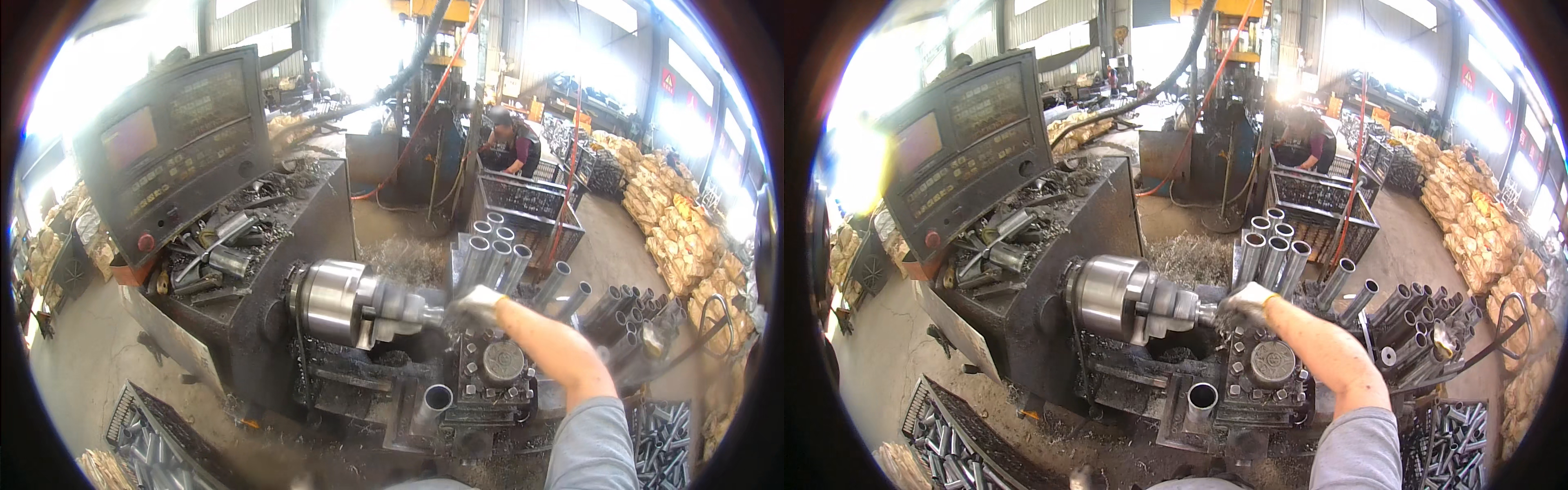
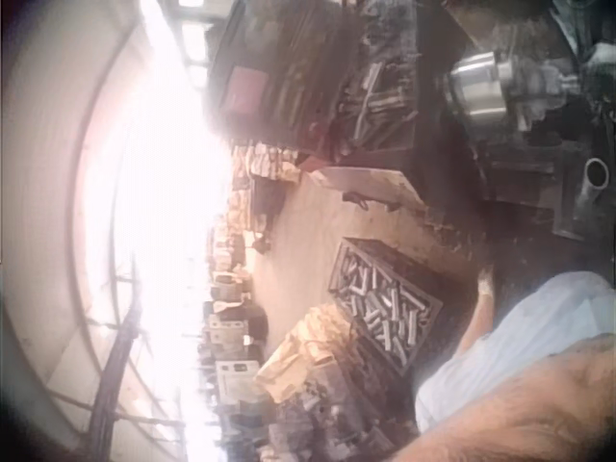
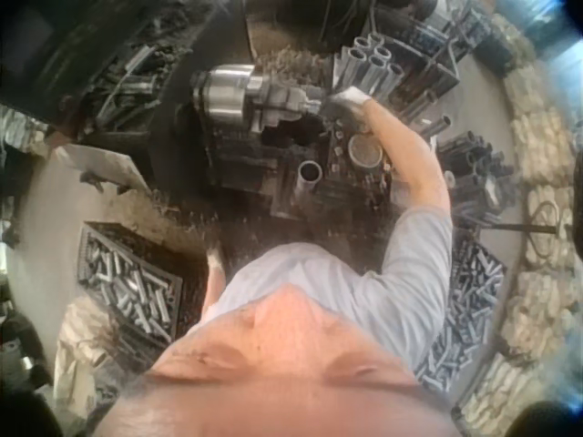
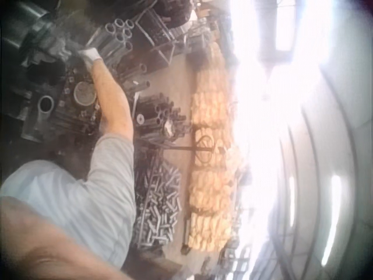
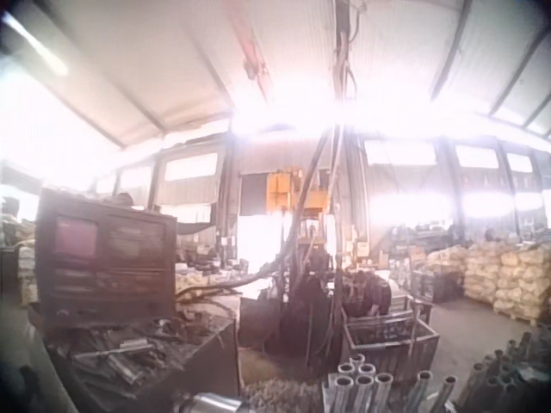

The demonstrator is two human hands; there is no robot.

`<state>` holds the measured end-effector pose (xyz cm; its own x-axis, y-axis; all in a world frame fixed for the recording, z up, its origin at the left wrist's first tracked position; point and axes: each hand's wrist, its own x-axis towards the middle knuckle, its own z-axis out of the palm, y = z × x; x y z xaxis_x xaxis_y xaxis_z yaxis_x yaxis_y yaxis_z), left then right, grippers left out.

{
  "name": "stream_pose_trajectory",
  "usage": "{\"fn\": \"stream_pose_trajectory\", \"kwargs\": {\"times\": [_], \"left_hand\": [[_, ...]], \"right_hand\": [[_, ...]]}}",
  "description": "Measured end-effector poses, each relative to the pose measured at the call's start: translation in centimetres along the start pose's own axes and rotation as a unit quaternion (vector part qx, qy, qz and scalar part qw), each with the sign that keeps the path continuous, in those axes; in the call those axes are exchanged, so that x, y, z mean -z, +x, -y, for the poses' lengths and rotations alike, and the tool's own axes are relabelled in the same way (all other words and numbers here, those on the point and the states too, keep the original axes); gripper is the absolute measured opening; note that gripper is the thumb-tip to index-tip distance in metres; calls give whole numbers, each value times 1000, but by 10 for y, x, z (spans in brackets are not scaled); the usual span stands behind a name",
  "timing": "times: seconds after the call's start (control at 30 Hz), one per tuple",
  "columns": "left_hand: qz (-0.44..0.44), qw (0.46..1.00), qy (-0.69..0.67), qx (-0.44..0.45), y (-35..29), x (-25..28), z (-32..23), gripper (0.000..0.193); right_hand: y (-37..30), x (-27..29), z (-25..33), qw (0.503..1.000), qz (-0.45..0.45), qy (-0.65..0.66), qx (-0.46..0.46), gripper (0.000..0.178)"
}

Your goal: The person repeatedly picks up cylindrical metal parts from a bin, inserts them into a lathe chuck, operates the machine controls, and removes the processed parts to place them in a collection bin. The cycle repeats continuously in a workshop environment.

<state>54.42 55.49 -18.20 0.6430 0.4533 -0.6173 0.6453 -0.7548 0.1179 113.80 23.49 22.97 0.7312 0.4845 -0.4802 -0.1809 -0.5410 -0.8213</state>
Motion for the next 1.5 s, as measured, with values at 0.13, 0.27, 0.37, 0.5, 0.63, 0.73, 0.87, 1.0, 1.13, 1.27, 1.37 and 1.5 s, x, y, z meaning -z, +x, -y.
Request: {"fn": "stream_pose_trajectory", "kwargs": {"times": [0.13,0.27,0.37,0.5,0.63,0.73,0.87,1.0,1.13,1.27,1.37,1.5], "left_hand": [[-158,923,-352,5,3,-77,16,36],[-154,831,-533,42,3,-67,5,28],[-134,868,-468,95,-10,-1,-40,31],[-135,853,-496,90,-23,82,-101,39],[-91,807,-579,71,-30,97,-123,35],[-65,790,-607,56,-38,84,-121,31],[-61,794,-602,51,-46,85,-124,30],[-176,880,-441,21,-56,130,-149,30],[-308,860,-399,-81,-67,220,-193,48],[-575,764,-108,-272,-43,351,-254,86],[-583,733,-66,-343,8,437,-293,89],[-689,606,-14,-397,51,464,-310,73]], "right_hand": [[-62,38,11,993,-43,89,65,37],[-111,-5,54,932,-203,-6,300,50],[-103,-41,105,724,-388,-147,551,48],[-59,-36,124,752,-176,-609,178,36],[-37,-34,72,766,144,-624,61,51],[-32,-51,44,755,117,-622,172,39],[-28,-63,55,928,76,-287,226,26],[-11,-50,92,810,-183,-102,548,26],[15,-33,101,803,-95,-558,184,39],[40,-27,62,825,168,-527,115,74],[69,-29,29,808,155,-560,100,65],[114,5,9,870,440,-222,-21,42]]}}
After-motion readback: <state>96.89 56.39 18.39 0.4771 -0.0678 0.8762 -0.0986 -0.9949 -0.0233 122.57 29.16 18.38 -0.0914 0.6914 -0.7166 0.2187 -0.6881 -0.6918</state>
